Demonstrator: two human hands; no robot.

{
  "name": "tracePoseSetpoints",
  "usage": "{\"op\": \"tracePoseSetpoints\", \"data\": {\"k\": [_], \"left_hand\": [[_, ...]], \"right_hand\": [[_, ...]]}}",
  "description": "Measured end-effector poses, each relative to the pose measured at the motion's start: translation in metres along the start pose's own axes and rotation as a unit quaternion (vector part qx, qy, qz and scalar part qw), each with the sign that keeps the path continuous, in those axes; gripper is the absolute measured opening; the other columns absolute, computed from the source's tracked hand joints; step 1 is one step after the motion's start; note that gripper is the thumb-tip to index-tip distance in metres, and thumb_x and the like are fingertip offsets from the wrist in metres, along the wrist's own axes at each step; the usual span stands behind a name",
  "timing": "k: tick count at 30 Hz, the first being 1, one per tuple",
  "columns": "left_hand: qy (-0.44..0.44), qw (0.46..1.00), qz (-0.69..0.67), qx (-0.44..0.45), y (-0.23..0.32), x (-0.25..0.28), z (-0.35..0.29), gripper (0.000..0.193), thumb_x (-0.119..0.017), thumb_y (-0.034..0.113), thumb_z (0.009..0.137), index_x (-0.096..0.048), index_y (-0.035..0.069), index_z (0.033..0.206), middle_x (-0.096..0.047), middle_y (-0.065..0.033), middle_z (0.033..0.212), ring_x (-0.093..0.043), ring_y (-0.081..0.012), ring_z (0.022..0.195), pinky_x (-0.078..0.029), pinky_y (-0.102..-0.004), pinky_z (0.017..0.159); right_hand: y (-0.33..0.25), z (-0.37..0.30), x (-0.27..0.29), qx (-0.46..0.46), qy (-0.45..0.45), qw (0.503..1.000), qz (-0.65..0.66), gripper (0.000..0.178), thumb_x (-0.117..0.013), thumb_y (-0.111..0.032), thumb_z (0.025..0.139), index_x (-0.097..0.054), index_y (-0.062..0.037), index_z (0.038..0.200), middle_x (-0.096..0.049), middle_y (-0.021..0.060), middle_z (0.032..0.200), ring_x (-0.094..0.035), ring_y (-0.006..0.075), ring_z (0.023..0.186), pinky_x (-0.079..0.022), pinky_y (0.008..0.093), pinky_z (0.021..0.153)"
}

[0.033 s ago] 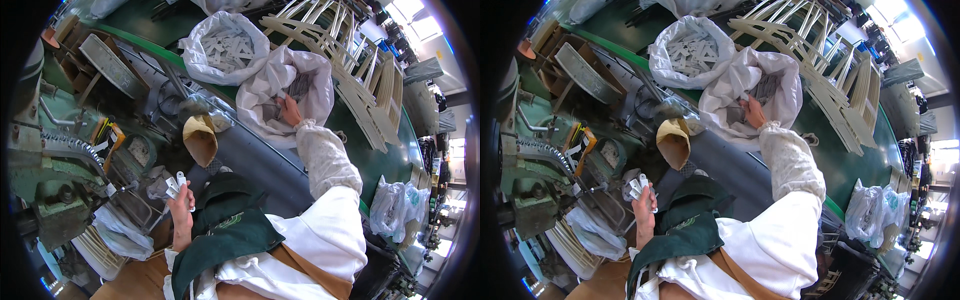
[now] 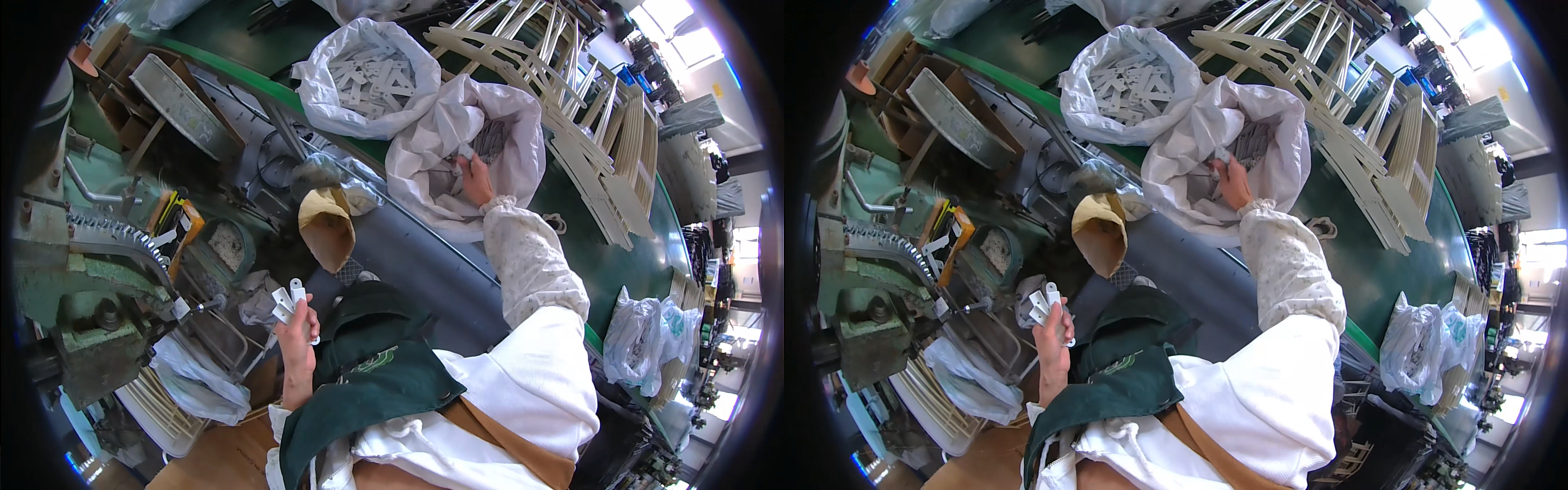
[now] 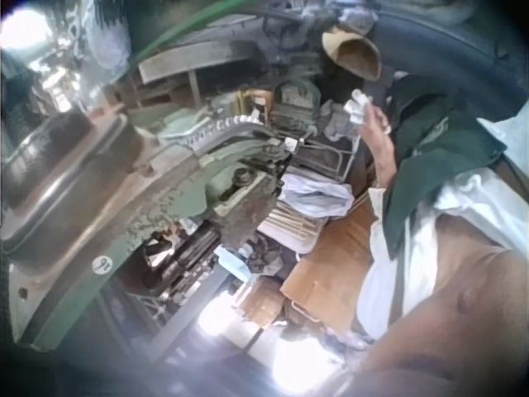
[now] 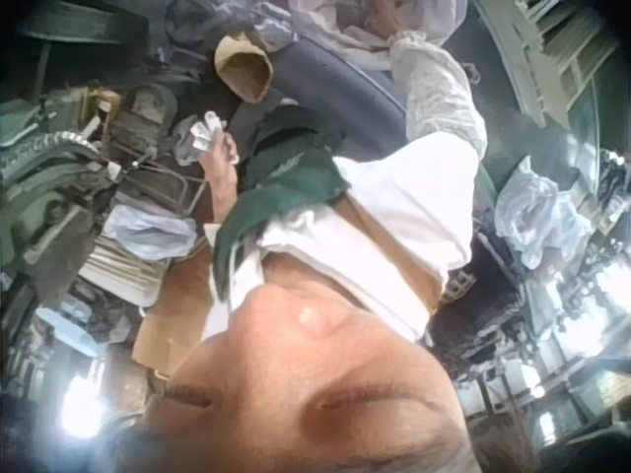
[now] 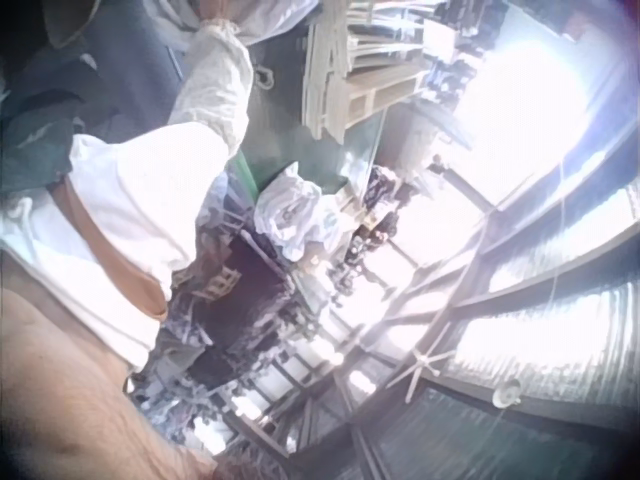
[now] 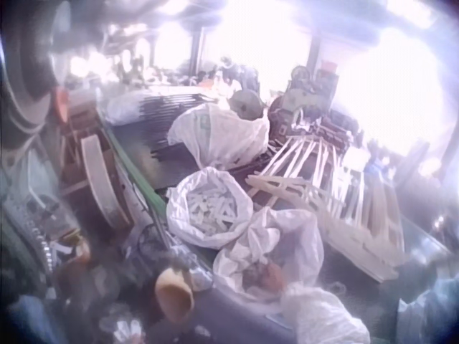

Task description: The person repeatedly picks up small white plastic pieces from a bag, aligns them, and presses them together by hand. The assembled pieces are placed into a nearby bag. The process is repeated continuously.

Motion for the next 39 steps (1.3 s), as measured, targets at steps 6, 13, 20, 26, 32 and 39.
{"op": "tracePoseSetpoints", "data": {"k": [6,13,20,26,32,39], "left_hand": [[-0.019,1.0,-0.001,0.002,0.0,-0.004,-0.001,0.025,-0.059,0.021,0.092,-0.061,-0.002,0.103,-0.053,-0.0005,0.065,-0.046,-0.007,0.05,-0.033,-0.0206,0.045],[-0.038,0.999,-0.021,-0.004,0.0,0.004,0.004,0.022,-0.059,0.021,0.092,-0.06,0.0,0.1,-0.053,-0.0004,0.066,-0.047,-0.0073,0.053,-0.033,-0.0205,0.046],[-0.075,0.991,-0.106,-0.042,-0.008,0.012,0.0,0.024,-0.059,0.017,0.092,-0.057,-0.001,0.108,-0.057,-0.0038,0.075,-0.053,-0.012,0.066,-0.042,-0.0245,0.061],[-0.056,0.972,-0.216,-0.077,0.004,0.04,-0.027,0.028,-0.055,0.021,0.095,-0.056,0.0,0.112,-0.057,-0.0041,0.077,-0.051,-0.0112,0.064,-0.041,-0.0246,0.059],[0.027,0.956,-0.235,-0.172,0.022,0.085,-0.05,0.036,-0.045,0.024,0.098,-0.051,-0.003,0.122,-0.059,-0.007,0.082,-0.053,-0.0132,0.066,-0.043,-0.0265,0.061],[0.023,0.947,-0.257,-0.193,0.035,0.1,-0.053,0.038,-0.043,0.022,0.099,-0.046,-0.004,0.127,-0.064,-0.0172,0.101,-0.066,-0.0261,0.085,-0.053,-0.0361,0.077]], "right_hand": [[-0.017,0.008,0.035,-0.109,0.179,0.973,0.093,0.028,-0.045,-0.027,0.1,-0.056,-0.0018,0.099,-0.06,0.0046,0.082,-0.051,0.014,0.072,-0.041,0.0274,0.067],[-0.035,0.009,0.035,-0.232,0.051,0.89,0.389,0.013,-0.049,-0.015,0.095,-0.05,-0.002,0.098,-0.052,0.0044,0.074,-0.049,0.0142,0.058,-0.042,0.0258,0.058],[-0.188,-0.042,-0.068,-0.184,-0.24,0.873,0.382,0.02,-0.056,-0.017,0.093,-0.053,-0.002,0.106,-0.059,0.0053,0.08,-0.048,0.0082,0.062,-0.037,0.0219,0.053],[-0.325,-0.093,-0.205,-0.178,-0.429,0.813,0.351,0.024,-0.057,-0.021,0.094,-0.055,-0.0041,0.11,-0.053,-0.001,0.069,-0.047,0.0055,0.057,-0.035,0.0206,0.049],[-0.39,-0.109,-0.287,-0.082,-0.512,0.763,0.387,0.017,-0.052,-0.017,0.095,-0.057,-0.0006,0.096,-0.059,0.0023,0.068,-0.044,0.0044,0.051,-0.034,0.0213,0.045],[-0.384,-0.114,-0.303,-0.124,-0.563,0.765,0.287,0.017,-0.048,-0.014,0.096,-0.046,-0.0009,0.107,-0.061,0.009,0.075,-0.048,0.0075,0.052,-0.037,0.0198,0.046]]}}
Point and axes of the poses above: each hand's wrist, its own z-axis towards the middle knuckle, its own x-axis out of the back of the hand, y = z × x, the point moved 3 cm from there along z, towards the middle knuckle
